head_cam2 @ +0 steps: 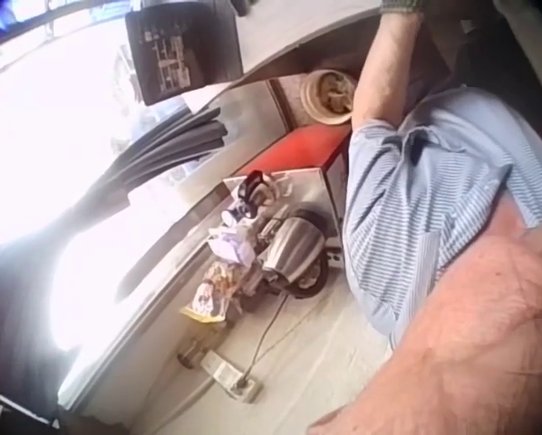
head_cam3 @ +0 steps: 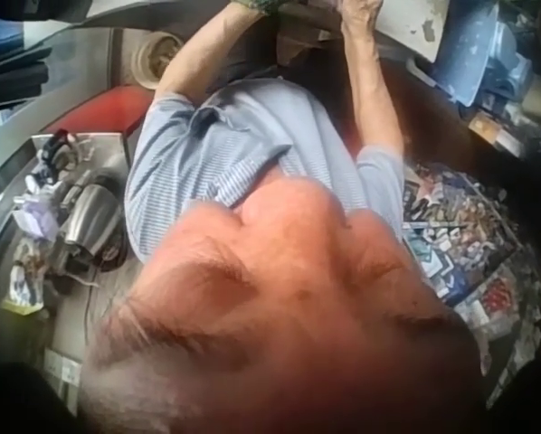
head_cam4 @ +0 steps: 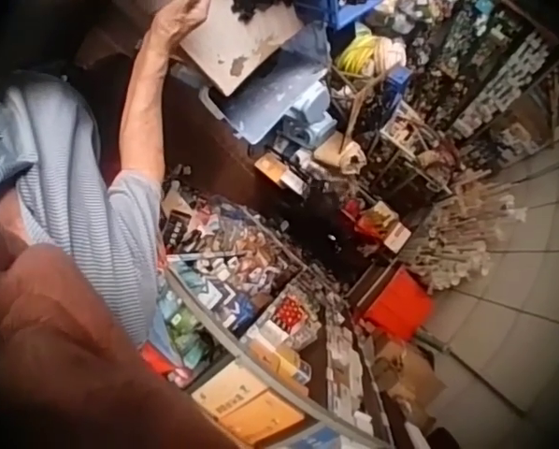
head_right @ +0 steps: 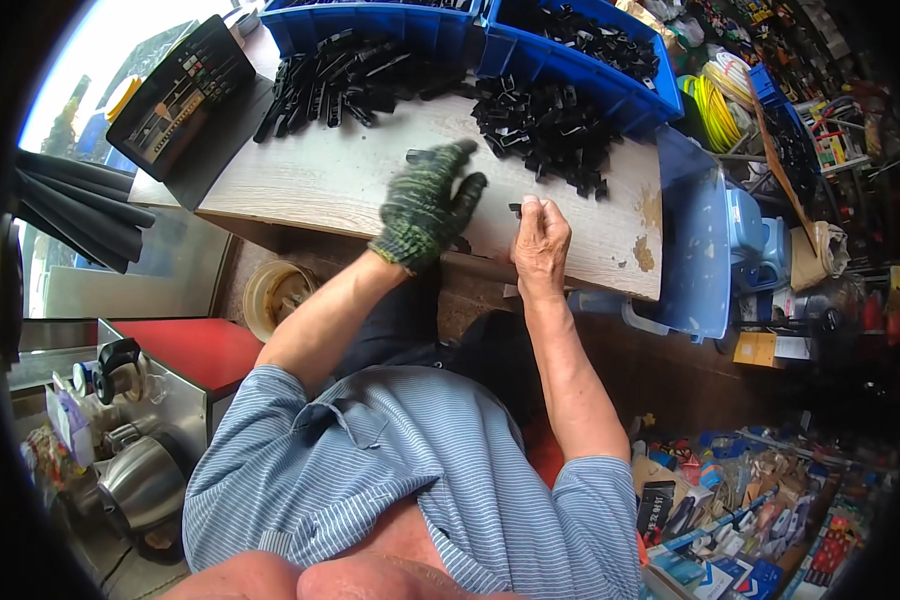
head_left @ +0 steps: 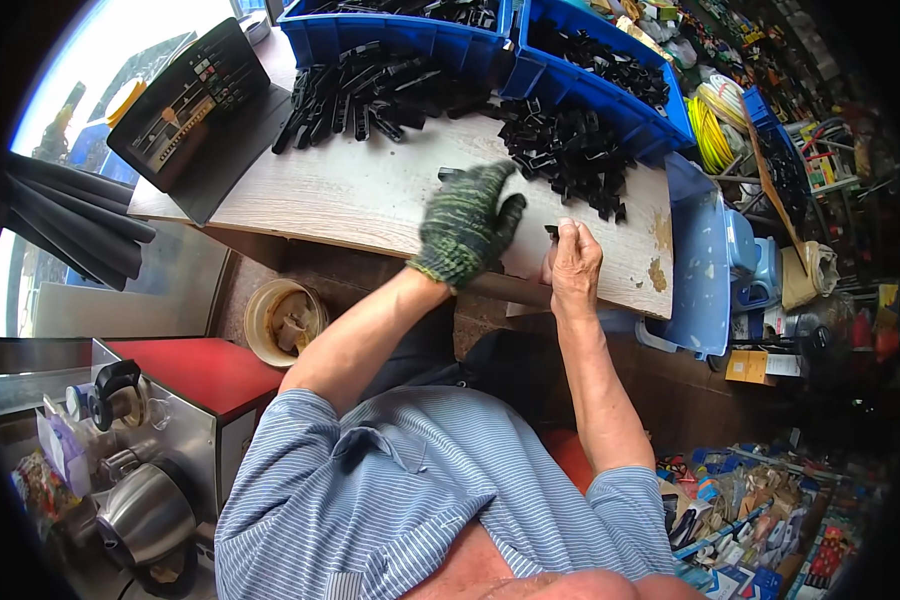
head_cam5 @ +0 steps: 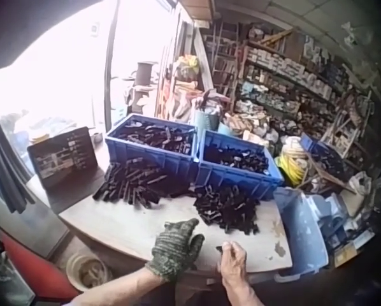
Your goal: Assemble small black plastic components by hand at a workbench.
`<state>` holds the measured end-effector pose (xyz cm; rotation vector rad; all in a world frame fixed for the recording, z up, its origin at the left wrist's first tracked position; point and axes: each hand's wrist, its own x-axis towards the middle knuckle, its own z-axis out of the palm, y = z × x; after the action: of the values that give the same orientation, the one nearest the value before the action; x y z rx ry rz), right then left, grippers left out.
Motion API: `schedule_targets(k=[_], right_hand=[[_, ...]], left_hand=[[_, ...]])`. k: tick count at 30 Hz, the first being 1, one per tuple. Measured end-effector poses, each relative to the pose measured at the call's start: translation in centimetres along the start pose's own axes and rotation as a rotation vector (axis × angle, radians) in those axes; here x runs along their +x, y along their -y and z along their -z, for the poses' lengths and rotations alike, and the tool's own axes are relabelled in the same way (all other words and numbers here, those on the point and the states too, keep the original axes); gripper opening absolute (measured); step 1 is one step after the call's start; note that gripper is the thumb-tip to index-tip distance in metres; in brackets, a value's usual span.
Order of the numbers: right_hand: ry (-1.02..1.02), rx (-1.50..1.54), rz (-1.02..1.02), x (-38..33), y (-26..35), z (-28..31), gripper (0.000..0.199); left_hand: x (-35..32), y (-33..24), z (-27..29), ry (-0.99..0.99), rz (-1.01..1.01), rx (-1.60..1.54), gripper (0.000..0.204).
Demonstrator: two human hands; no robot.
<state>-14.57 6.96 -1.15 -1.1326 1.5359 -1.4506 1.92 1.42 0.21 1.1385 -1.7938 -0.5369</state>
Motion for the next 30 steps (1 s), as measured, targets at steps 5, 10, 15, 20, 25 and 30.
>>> schedule_targets(k=[5,10,15,20,25,30], right_hand=[[-0.087,0.203,-0.21,-0.5,1.7,-0.9,0.035],[-0.154,0.23,-0.229,-0.5,1.4,-0.9,0.036],[-0.214,0.26,-0.16,0.1,0.4,-0.2,0.037],[-0.3,0.231,-0.156,-0.2,0.3,-0.4,0.039],[-0.309,0.151,0.04,-0.2,0.3,-0.9,0.039],[-0.311,-0.032,0.136,0.3,-1.4,0.3,0.037]], left_hand=[[1.8,4.6,2.8,0.083,-0.204,0.517,0.022],[1.3,3.7,2.5,0.165,-0.328,0.364,0.016],[-1.2,0.8,-0.3,0.305,-0.195,-0.105,0.021],[-1.4,-1.0,-2.2,0.323,-0.119,-0.299,0.019],[-1.3,-1.0,-2.9,0.354,0.007,-0.295,0.021],[-1.7,-3.6,-4.7,0.224,0.214,-0.315,0.026]])
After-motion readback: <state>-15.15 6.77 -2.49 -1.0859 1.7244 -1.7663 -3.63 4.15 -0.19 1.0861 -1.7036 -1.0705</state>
